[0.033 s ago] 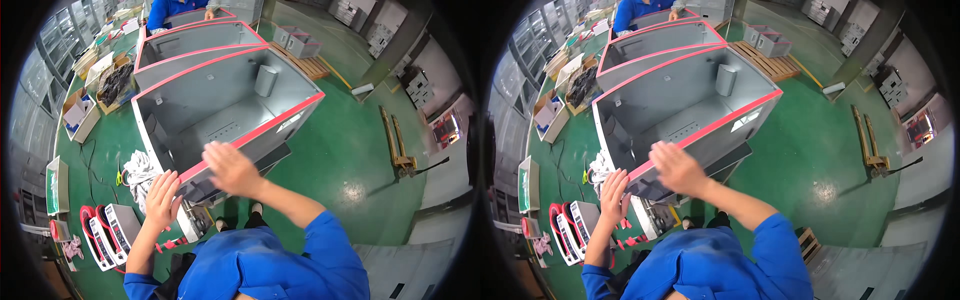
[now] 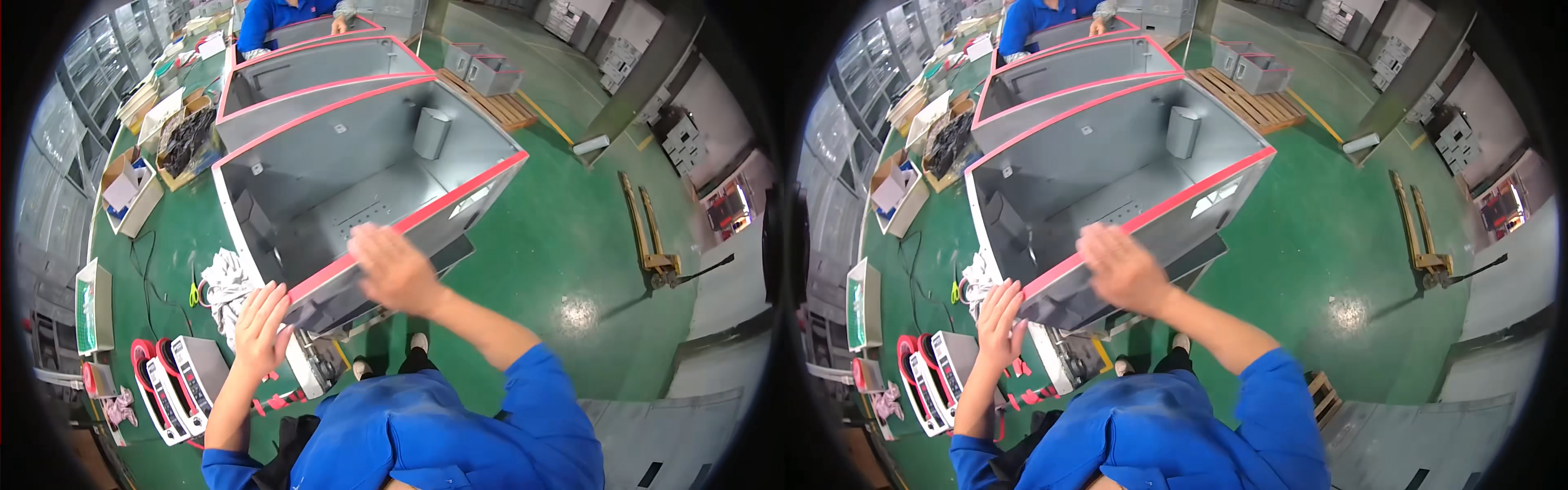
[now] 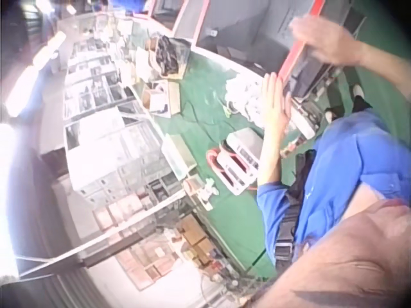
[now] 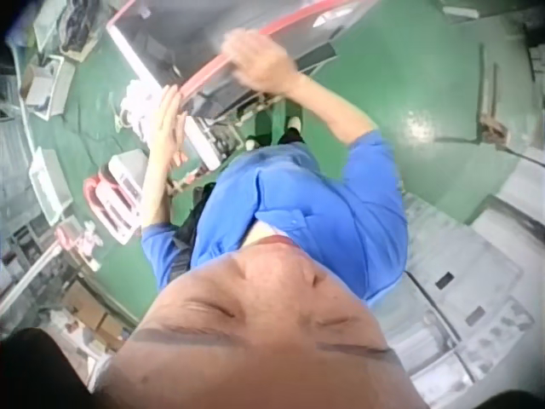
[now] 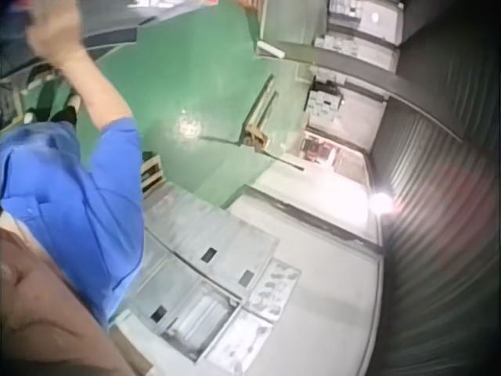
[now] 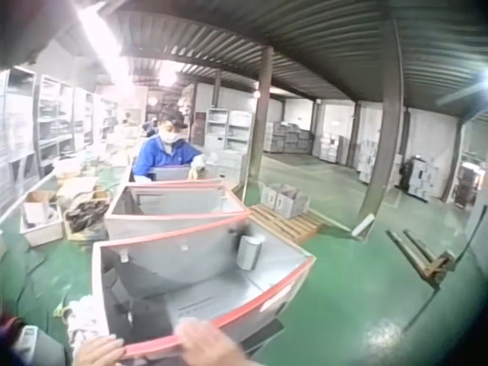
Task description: Applying red protective tape to the edges of metal enclosures.
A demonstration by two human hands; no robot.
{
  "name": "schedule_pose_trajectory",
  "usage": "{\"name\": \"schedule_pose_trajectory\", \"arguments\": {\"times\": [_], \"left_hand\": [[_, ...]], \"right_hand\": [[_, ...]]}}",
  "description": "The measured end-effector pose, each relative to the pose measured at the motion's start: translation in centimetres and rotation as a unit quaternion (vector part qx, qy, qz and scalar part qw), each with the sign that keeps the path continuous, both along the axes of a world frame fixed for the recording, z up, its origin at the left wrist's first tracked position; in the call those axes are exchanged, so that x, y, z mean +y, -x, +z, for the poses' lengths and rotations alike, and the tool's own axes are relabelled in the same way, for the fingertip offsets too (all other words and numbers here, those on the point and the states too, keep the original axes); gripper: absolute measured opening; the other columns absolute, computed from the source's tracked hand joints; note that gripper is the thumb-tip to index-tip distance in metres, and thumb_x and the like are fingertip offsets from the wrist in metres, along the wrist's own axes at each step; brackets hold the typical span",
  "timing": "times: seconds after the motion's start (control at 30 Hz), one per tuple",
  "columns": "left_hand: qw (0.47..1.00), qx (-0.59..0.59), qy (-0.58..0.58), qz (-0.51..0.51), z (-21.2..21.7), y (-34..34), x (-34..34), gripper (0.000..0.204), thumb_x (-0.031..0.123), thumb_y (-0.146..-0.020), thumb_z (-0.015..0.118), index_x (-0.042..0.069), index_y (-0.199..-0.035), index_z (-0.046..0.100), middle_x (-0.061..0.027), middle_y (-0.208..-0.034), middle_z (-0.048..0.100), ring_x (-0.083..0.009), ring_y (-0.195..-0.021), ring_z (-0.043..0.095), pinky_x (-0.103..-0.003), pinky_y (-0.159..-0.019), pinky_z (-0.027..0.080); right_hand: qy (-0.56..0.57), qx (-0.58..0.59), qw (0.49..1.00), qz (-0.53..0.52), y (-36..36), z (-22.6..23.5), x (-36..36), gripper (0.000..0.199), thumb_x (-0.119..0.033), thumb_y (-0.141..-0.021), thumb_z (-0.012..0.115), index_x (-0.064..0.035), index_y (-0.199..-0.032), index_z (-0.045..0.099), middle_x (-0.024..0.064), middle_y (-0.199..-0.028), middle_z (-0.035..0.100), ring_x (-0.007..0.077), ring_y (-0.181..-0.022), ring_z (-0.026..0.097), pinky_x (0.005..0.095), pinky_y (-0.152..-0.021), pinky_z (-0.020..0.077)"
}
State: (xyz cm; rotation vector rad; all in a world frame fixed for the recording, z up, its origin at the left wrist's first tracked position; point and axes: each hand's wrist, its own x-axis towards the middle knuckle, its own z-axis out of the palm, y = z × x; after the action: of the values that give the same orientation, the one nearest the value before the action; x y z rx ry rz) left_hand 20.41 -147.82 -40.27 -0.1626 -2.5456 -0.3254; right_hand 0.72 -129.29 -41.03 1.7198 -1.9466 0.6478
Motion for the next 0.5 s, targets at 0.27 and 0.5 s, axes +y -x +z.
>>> {"name": "schedule_pose_trajectory", "arguments": {"times": [0.27, 0.5], "left_hand": [[0.989, 0.058, -0.117, -0.075, 0.8, 5.2, -2.4, 0.030, 0.023, -0.077, 0.046, -0.002, -0.084, 0.060, -0.0153, -0.082, 0.060, -0.0304, -0.081, 0.057, -0.043, -0.082, 0.041], [0.989, 0.086, -0.119, -0.025, 0.2, 5.5, 0.0, 0.041, 0.027, -0.086, 0.030, 0.001, -0.073, 0.058, -0.0080, -0.056, 0.049, -0.0219, -0.055, 0.043, -0.037, -0.063, 0.034]], "right_hand": [[-0.029, 0.096, 0.936, -0.339, 22.2, -2.3, 14.1, 0.058, 0.001, -0.068, 0.047, 0.0056, -0.124, 0.032, 0.0209, -0.130, 0.036, 0.0340, -0.120, 0.036, 0.0404, -0.102, 0.0288], [0.039, -0.062, 0.912, -0.404, 27.2, -4.0, 13.5, 0.051, 0.002, -0.077, 0.043, 0.0026, -0.126, 0.028, 0.0182, -0.135, 0.029, 0.0331, -0.118, 0.037, 0.0383, -0.099, 0.0321]]}}
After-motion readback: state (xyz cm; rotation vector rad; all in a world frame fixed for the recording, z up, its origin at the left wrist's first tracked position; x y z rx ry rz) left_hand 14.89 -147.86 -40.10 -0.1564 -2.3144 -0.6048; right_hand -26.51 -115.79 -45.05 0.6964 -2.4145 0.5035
